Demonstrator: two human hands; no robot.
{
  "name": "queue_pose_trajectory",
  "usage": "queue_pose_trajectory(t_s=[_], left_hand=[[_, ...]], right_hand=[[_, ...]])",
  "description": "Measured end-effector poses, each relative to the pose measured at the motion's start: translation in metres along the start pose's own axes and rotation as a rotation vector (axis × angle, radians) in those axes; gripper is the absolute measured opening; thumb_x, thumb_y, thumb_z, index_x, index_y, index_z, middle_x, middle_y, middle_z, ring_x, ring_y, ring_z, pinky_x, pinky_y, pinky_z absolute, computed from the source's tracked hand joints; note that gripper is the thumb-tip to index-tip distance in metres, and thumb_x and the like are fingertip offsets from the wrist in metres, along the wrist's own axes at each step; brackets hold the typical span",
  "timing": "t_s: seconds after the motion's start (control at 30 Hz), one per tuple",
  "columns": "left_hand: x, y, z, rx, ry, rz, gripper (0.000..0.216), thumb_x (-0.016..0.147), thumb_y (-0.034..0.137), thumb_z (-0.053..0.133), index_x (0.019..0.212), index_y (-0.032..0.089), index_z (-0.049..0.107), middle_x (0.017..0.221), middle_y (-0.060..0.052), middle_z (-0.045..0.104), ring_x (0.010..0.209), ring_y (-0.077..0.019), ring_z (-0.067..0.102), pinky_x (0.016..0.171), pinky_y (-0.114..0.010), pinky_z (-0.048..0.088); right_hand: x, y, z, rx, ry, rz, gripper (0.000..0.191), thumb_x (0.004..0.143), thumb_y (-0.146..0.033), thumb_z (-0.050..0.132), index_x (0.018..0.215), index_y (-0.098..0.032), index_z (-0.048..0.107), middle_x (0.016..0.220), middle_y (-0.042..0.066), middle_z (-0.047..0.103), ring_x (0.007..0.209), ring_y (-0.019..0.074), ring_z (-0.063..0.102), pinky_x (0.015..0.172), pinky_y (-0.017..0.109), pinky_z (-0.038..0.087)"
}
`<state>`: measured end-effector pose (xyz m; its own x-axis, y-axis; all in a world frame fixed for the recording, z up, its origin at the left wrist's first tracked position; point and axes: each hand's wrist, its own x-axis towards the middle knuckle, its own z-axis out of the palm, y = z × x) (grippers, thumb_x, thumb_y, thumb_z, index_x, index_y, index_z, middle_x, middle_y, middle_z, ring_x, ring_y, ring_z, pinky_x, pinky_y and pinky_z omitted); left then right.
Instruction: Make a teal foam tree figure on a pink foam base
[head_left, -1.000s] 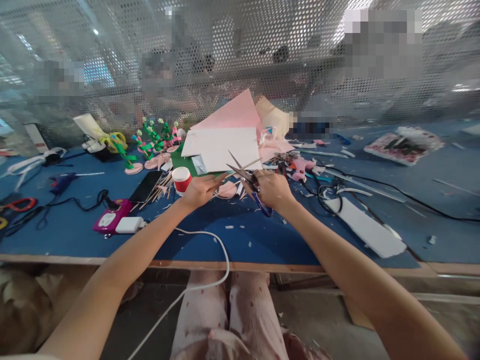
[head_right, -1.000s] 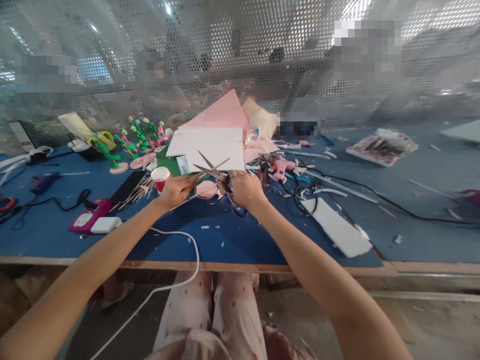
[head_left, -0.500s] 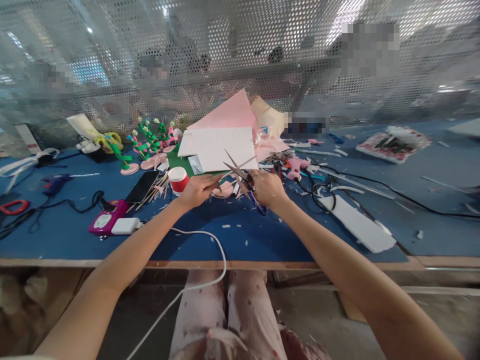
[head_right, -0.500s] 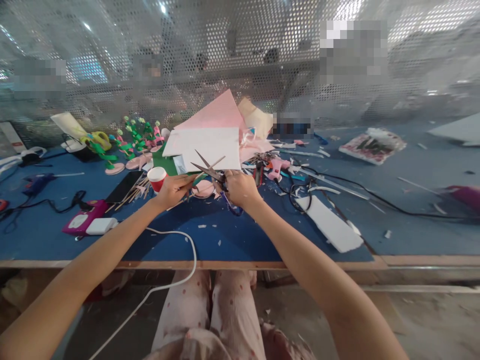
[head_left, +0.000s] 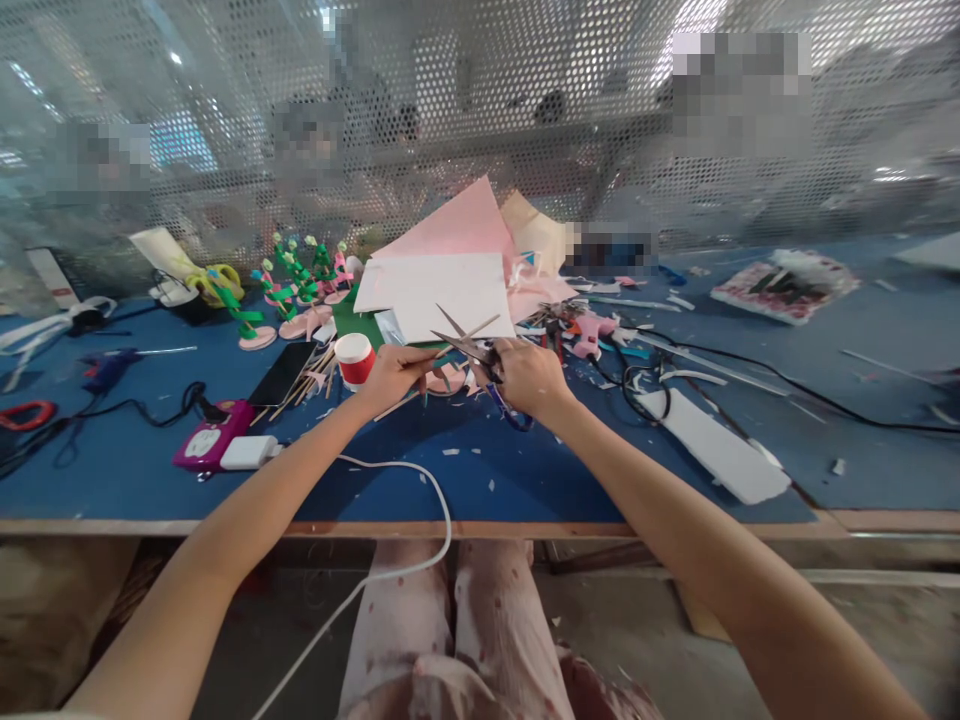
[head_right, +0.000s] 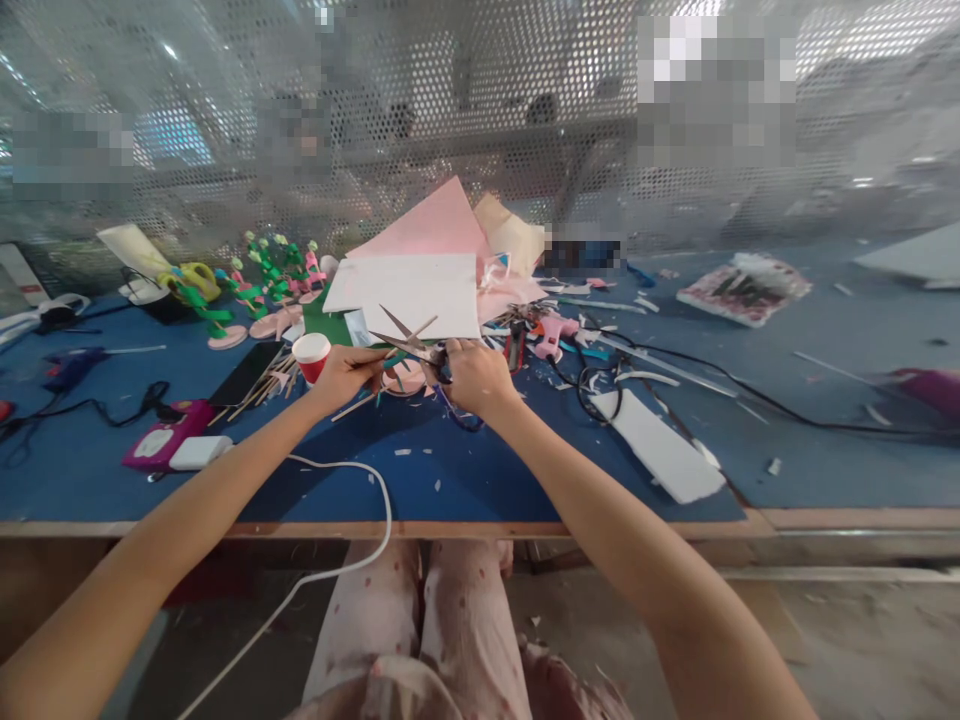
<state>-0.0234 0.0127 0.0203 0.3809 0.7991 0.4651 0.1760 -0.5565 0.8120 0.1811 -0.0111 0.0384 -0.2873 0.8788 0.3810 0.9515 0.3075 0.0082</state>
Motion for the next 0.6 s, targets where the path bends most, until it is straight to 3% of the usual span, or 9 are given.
queue_pose_trajectory(t_s=[0.17,0.4,0.6], left_hand=[[-0.0011,0.0063,0.0034,0.045,0.036,0.072,0.026,0.078,0.035,0.058,0.089,0.015,0.072,0.058,-0.003,0.068,0.037,-0.0061,0.050,0.038,-0.018,0.041],[-0.0032,0.0088,0.0039,0.221,0.105,0.186,0.023,0.081,0.030,0.056,0.086,0.015,0.072,0.054,-0.003,0.066,0.042,-0.0082,0.055,0.042,-0.018,0.044],[-0.0029,0.0052,0.0035,0.210,0.133,0.199,0.022,0.078,0.032,0.060,0.085,0.016,0.073,0.062,-0.004,0.070,0.046,-0.0096,0.059,0.043,-0.018,0.046]], right_hand=[[-0.0010,-0.0012,0.0019,0.019,0.045,-0.008,0.033,0.084,-0.037,0.039,0.090,-0.011,0.059,0.084,0.012,0.066,0.081,0.0224,0.060,0.058,0.026,0.031],[-0.0014,-0.0015,0.0007,0.009,0.029,-0.004,0.030,0.084,-0.032,0.039,0.091,-0.011,0.059,0.084,0.013,0.066,0.080,0.0223,0.059,0.058,0.027,0.031],[-0.0019,-0.0016,0.0047,0.049,0.044,-0.022,0.028,0.083,-0.032,0.041,0.090,-0.011,0.059,0.083,0.012,0.066,0.080,0.0215,0.059,0.061,0.026,0.033]])
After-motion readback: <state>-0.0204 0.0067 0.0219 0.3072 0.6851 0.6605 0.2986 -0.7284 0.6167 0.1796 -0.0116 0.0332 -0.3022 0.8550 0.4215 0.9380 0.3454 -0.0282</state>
